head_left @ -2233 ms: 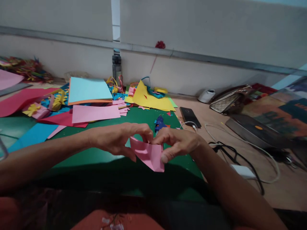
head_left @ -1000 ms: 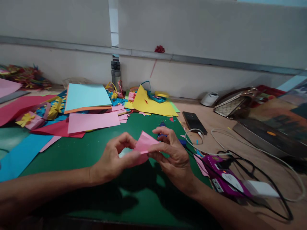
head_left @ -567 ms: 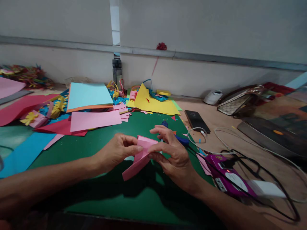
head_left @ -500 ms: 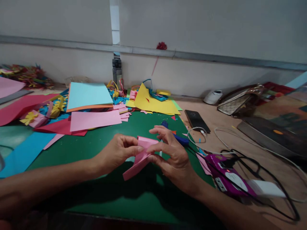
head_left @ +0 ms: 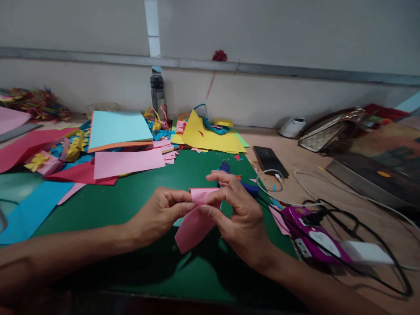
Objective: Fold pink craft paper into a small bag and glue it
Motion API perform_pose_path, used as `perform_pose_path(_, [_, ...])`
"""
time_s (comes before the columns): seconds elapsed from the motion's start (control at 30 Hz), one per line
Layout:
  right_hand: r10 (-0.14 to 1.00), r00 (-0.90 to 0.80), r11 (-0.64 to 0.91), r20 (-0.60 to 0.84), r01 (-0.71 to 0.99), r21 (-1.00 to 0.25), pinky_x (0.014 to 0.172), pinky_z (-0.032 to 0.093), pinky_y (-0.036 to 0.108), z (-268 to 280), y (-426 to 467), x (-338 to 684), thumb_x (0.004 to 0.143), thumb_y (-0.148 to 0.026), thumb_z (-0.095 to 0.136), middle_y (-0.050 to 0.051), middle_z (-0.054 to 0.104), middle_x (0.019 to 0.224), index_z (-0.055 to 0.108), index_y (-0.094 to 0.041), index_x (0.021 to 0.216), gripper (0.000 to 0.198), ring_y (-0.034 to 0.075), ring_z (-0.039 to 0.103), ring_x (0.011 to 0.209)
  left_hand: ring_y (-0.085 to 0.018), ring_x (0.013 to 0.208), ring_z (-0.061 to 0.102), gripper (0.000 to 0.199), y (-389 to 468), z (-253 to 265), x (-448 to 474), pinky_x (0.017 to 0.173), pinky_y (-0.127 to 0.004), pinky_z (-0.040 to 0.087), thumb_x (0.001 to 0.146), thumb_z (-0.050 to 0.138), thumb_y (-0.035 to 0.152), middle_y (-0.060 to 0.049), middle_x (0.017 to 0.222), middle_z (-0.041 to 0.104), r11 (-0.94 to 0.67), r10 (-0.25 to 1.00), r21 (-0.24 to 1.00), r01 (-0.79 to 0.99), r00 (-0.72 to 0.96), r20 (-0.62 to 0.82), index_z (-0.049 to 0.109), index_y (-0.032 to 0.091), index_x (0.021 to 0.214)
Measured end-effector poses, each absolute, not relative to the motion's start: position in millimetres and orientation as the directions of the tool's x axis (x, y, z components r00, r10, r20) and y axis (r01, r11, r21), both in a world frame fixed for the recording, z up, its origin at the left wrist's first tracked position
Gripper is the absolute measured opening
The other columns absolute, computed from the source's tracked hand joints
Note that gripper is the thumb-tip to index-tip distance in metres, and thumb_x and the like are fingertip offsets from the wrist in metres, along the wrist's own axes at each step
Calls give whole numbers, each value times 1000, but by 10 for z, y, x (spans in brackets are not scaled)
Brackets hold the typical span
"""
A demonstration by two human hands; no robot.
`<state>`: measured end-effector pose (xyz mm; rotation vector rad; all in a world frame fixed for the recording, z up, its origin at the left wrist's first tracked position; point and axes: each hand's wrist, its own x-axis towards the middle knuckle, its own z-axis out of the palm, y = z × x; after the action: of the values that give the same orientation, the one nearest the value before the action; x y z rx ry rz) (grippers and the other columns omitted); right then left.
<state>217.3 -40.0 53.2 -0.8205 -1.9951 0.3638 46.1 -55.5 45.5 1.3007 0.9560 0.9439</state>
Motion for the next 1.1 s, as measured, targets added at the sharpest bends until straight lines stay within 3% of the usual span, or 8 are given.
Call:
perform_pose_path(0.5, [612,-369,777,699,444,-446,86,43,40,528,-391,2171,74,-14,61,7,59,98,50,-21,66,15,20,55,100,-7,56,42,30,-567,438,491,53,-17,35,73,62,43,1,65,56,72,931,996,-45,362,-51,68,13,76])
perform_pose_path(0.9, [586,-391,799,710,426,-425,79,46,36,526,-409,2163,76,-11,57,8,60,92,47,-20,66,17,19,57,98,-8,55,41,25,-564,386,478,52,-18,34,75,61,38,1,64,55,48,932,998,-35,361,-33,67,14,73])
perform_pose_path(1.1, [571,-387,802,724,453,-390,82,45,40,534,-378,2171,76,-13,59,7,62,89,48,-20,66,16,20,58,96,-9,58,45,20,-529,282,437,55,-19,34,77,57,34,1,65,54,139,915,966,-220,400,-40,64,15,75])
